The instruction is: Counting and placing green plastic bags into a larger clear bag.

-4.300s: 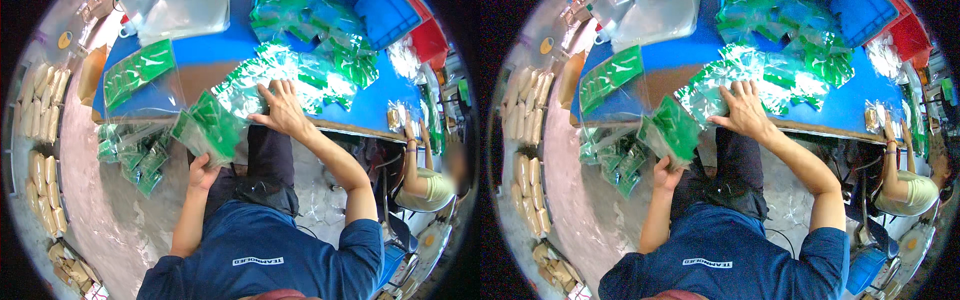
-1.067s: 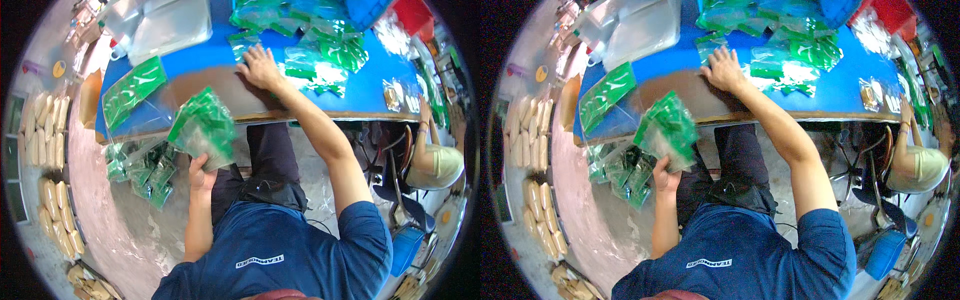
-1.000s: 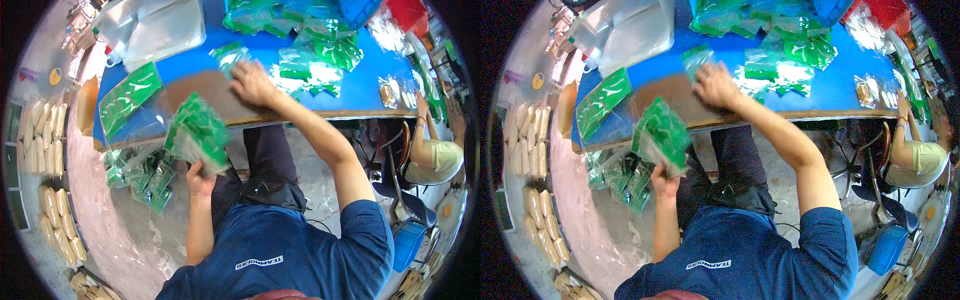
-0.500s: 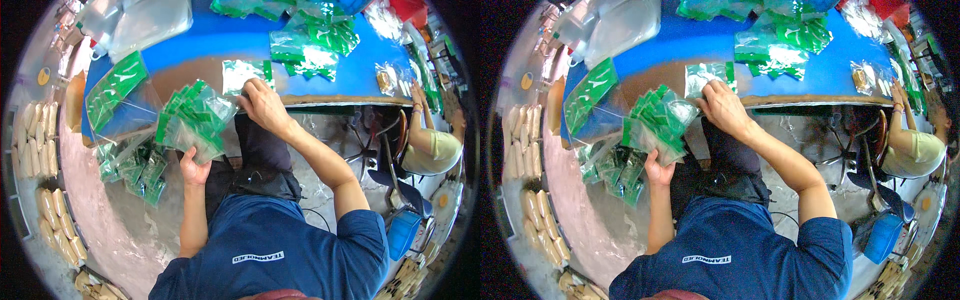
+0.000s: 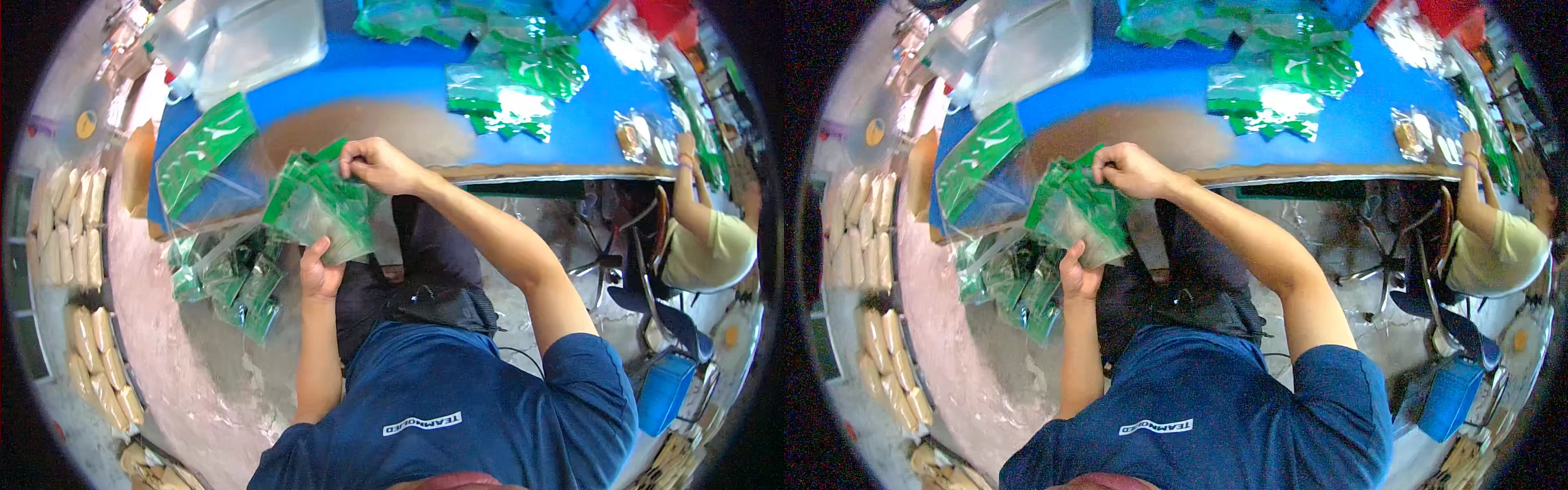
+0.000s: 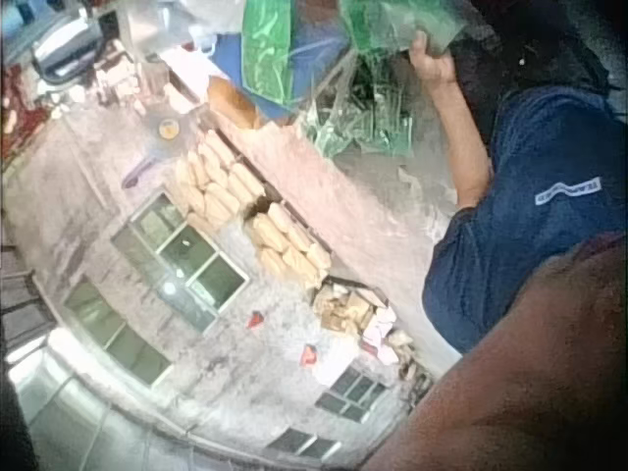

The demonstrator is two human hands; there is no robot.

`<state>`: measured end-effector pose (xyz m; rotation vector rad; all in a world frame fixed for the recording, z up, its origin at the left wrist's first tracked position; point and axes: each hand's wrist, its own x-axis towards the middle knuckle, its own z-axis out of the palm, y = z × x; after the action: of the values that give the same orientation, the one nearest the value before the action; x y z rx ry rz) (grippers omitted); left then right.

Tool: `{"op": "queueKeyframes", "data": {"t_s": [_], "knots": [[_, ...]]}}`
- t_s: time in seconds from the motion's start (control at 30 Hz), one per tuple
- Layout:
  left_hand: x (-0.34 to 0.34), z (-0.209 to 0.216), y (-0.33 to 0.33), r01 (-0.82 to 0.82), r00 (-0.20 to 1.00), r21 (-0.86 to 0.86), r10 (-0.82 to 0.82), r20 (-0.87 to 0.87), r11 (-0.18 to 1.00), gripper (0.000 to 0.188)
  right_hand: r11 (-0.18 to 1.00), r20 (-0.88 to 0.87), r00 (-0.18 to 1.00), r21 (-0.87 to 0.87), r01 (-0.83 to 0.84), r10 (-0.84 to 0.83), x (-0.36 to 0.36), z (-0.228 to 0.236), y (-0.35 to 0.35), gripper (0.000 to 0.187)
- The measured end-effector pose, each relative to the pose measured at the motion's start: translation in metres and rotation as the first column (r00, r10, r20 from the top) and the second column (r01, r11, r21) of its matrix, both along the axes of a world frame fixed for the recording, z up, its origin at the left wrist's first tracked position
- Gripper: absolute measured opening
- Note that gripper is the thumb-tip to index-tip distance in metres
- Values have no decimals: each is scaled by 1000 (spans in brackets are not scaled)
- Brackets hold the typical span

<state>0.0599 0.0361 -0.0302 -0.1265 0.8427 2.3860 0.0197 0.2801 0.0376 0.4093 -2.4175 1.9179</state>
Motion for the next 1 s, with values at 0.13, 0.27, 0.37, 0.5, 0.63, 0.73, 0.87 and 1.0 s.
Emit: {"op": "queueKeyframes", "data": {"t_s": [0.13,0.27,0.37,0.5,0.63,0.73,0.87,1.0], "knots": [[3,12,12,-24,999,45,22,28,999,58,401,-493,541,367,839,-681,-32,6,75,37],[8,-4,15,-3,996,81,-4,86,997,61,-238,-778,471,593,769,-416,-20,-23,124,48],[6,-2,-12,-13,996,123,2,90,992,64,613,-425,830,563,555,-361,-13,-12,55,42],[-2,-6,-22,29,992,135,-45,117,990,64,893,-123,918,215,396,-377,8,1,18,52],[-2,-11,-4,15,994,143,-30,106,990,56,926,137,959,-258,275,-247,0,-13,5,63],[5,1,7,-13,993,108,0,115,994,59,766,178,960,-578,281,-217,4,-12,-7,61],[13,9,14,-81,992,45,77,100,996,56,816,117,813,-28,577,-570,33,6,-16,69],[16,42,22,-109,992,-81,113,59,991,57,978,219,971,-157,134,-97,59,32,-29,101]]}}
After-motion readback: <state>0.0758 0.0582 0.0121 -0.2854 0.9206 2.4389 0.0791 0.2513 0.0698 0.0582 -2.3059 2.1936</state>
